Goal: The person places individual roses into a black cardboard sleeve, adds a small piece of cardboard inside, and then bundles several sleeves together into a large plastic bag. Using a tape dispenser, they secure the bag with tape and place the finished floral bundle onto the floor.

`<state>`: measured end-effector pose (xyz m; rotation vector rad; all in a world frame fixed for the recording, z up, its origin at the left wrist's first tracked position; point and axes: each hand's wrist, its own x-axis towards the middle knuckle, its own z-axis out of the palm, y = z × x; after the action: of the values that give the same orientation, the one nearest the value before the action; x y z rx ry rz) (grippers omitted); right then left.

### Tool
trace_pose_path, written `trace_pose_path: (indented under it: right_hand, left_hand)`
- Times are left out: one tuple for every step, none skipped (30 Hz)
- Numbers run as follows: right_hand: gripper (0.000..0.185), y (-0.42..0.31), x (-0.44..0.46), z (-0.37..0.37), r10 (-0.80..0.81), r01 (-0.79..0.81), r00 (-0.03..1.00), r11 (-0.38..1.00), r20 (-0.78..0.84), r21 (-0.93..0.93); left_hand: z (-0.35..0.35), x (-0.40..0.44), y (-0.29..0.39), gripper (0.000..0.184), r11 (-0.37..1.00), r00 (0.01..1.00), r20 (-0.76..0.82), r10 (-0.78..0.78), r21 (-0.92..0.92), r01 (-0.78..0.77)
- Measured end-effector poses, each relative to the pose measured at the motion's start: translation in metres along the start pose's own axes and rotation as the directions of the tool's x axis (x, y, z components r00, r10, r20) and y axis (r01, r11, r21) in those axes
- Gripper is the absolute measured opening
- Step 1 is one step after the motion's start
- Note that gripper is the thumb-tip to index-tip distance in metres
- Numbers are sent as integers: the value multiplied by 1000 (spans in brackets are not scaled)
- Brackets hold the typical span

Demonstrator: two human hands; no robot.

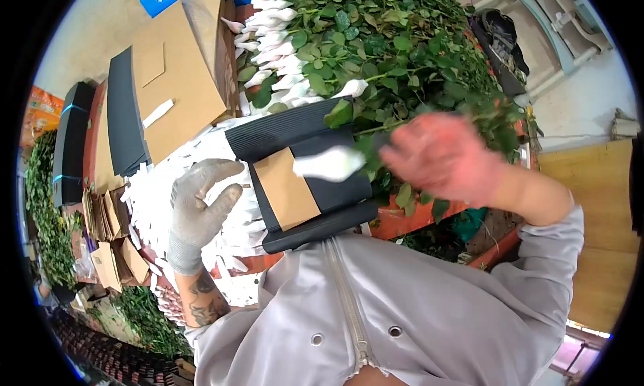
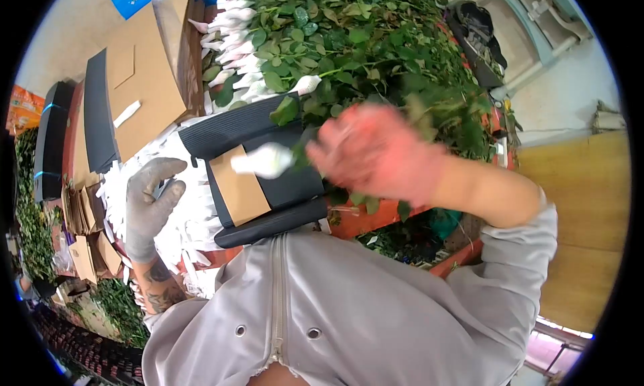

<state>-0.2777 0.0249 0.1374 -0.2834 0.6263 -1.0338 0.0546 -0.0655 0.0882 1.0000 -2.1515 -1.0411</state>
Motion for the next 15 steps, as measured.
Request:
trace_pose_path:
  right_hand:
    - [25,25,12,-5,156,-146,987,964,-30,223]
    - [25,43,21,-14,178,-177,984,964,13,198]
    - [24,56,27,-26,206,-204,978,933,26,296]
    - [25,67,32,-38,223,-221,974,894,41,390]
    - [26,75,39,-49,231,-248,969,895,90,370]
    - [26,85,47,-61,268,-327,944,831,191,450]
    - [25,93,56,-74,301,-413,909,755,289,509]
    - [22,100,61,-80,294,-444,890,734,349,513]
    - [19,104,61,-81,276,-434,891,748,360,502]
    - [16,107,62,-83,267,-417,897,775,353,474]
    - [13,107,60,-83,250,-391,905,805,343,446]
    - [10,107,59,-85,230,-361,916,830,328,426]
    - [8,107,57,-86,212,-332,926,852,312,404]
    - [5,108,55,-87,200,-306,934,877,297,370]
    - [4,108,54,-89,183,-266,944,914,274,307]
  left_hand:
    - [3,-5,-1,28,999,999,17,38,35,-39]
    - [8,-8,-2,28,994,996,35,82,64,-84]
    - [14,-12,-1,28,994,997,14,77,80,-78]
    - [21,-15,1,28,993,997,5,78,92,-78]
    - [31,-18,-4,28,984,995,-14,95,155,-92]
    - [42,-20,-13,28,969,991,-26,130,215,-121]
    - [54,-19,-24,29,950,985,-37,170,271,-153]
    - [63,-17,-35,30,927,975,-44,217,322,-192]
    - [71,-14,-44,30,887,963,7,268,389,-249]
    - [79,-10,-49,31,838,949,53,310,457,-299]
    - [84,-5,-44,31,821,948,121,294,476,-316]
    - [83,-5,-41,31,803,947,188,260,503,-320]
    - [86,-8,-45,31,871,951,222,213,398,-288]
    - [87,-11,-45,33,854,948,255,190,434,-288]
    - [86,-12,-50,34,866,946,257,199,406,-292]
